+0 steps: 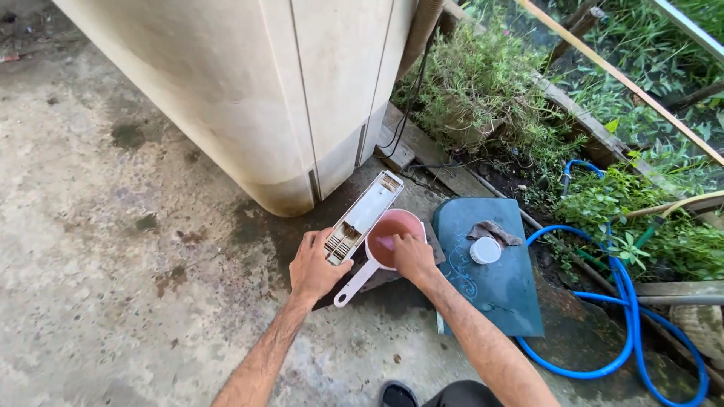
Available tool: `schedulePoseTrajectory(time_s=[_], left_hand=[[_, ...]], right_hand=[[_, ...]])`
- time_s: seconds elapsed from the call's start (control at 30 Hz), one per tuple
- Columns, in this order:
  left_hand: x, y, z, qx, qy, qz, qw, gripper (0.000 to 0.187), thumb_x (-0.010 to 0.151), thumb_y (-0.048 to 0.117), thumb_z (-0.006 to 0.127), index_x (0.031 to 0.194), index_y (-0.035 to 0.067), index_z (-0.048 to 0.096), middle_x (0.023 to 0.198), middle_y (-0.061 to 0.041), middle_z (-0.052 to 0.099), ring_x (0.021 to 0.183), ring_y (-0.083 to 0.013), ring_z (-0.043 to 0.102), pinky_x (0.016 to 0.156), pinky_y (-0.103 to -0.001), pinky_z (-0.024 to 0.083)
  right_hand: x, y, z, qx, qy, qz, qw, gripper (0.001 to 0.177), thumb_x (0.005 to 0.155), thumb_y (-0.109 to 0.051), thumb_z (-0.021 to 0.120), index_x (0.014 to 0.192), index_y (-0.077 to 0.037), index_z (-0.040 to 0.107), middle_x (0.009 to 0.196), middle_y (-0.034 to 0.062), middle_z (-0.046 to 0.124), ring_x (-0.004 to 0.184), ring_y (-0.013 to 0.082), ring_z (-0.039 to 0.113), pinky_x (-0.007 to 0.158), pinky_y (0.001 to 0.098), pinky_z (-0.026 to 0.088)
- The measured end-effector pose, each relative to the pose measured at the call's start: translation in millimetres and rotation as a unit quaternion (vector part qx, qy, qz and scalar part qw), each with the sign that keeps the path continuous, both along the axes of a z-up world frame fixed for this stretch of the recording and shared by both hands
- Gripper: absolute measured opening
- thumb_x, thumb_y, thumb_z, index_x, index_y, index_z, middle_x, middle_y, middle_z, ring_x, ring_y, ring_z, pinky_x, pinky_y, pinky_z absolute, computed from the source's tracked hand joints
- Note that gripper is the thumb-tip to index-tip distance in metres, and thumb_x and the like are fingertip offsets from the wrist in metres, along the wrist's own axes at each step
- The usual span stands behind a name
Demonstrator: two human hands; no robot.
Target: Cleaning a washing machine lint filter using a brush and water.
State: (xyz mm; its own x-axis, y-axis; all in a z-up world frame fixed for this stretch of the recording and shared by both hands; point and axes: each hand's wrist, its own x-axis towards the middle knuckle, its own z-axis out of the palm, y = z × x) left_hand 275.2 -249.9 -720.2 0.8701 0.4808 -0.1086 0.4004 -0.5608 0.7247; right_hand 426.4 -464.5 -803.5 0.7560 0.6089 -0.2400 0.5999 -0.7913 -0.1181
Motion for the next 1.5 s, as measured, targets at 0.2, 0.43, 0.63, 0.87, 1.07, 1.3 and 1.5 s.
schedulePoseTrajectory(time_s=[0.2,0.43,0.63,0.87,1.07,1.3,1.5], left_hand=[[11,-1,-16,-0.016,-0.002,0.003,1.0,0.076,0.066,0.037,0.087,0.134,0.02,0.057,0.126,-0.005,0.059,0.113,-0.027,0.065,0.091,-0.045,0.055],[24,6,-27,-0.044,0.014,0.01,0.999,0.08,0.064,0.042,0.089,0.134,0.019,0.057,0.128,-0.006,0.058,0.112,-0.0257,0.064,0.093,-0.044,0.055],[34,18,-9,-0.081,0.057,-0.01,0.995,0.089,0.06,0.046,0.092,0.136,0.017,0.056,0.125,-0.011,0.07,0.113,-0.0272,0.068,0.097,-0.042,0.055],[41,25,17,-0.093,0.064,-0.04,0.993,0.09,0.055,0.042,0.089,0.136,0.017,0.058,0.12,-0.012,0.075,0.107,-0.0267,0.073,0.096,-0.039,0.056],[39,31,32,-0.081,0.038,-0.039,0.995,0.09,0.053,0.04,0.088,0.135,0.018,0.059,0.117,-0.012,0.075,0.105,-0.0267,0.074,0.094,-0.04,0.057],[26,20,54,-0.02,-0.02,-0.038,0.999,0.087,0.058,0.039,0.083,0.138,0.02,0.053,0.11,-0.011,0.077,0.097,-0.0289,0.075,0.088,-0.044,0.059],[16,29,39,-0.002,-0.08,-0.015,0.997,0.087,0.057,0.038,0.085,0.136,0.019,0.051,0.107,-0.011,0.076,0.096,-0.03,0.074,0.087,-0.045,0.057]], right_hand=[[7,9,-10,-0.055,0.014,0.031,0.998,0.024,0.088,-0.017,0.063,0.109,-0.012,0.074,0.104,0.014,0.075,0.101,0.0352,0.071,0.083,0.0478,0.06],[15,-1,70,0.056,0.038,-0.052,0.996,0.03,0.08,-0.022,0.068,0.109,-0.019,0.075,0.098,0.0148,0.075,0.095,0.0368,0.072,0.083,0.0492,0.058],[3,-12,138,0.221,0.044,-0.086,0.97,0.033,0.083,-0.031,0.07,0.115,-0.022,0.075,0.085,0.0178,0.074,0.08,0.0371,0.072,0.073,0.0464,0.057],[-28,3,145,0.332,0.041,-0.013,0.942,0.029,0.087,-0.028,0.07,0.113,-0.016,0.075,0.086,0.0142,0.075,0.073,0.0301,0.074,0.069,0.0409,0.058],[-6,1,126,0.326,-0.065,0.035,0.943,0.024,0.09,-0.023,0.068,0.111,-0.015,0.075,0.097,0.013,0.077,0.077,0.0285,0.075,0.067,0.0415,0.06],[-12,0,113,0.356,-0.167,0.065,0.917,0.033,0.084,-0.027,0.076,0.112,-0.011,0.074,0.095,0.0143,0.076,0.073,0.0281,0.075,0.059,0.0371,0.06],[-48,15,106,0.449,-0.174,0.159,0.862,0.02,0.096,-0.018,0.066,0.114,-0.01,0.071,0.101,0.0107,0.074,0.087,0.028,0.074,0.072,0.0376,0.062]])
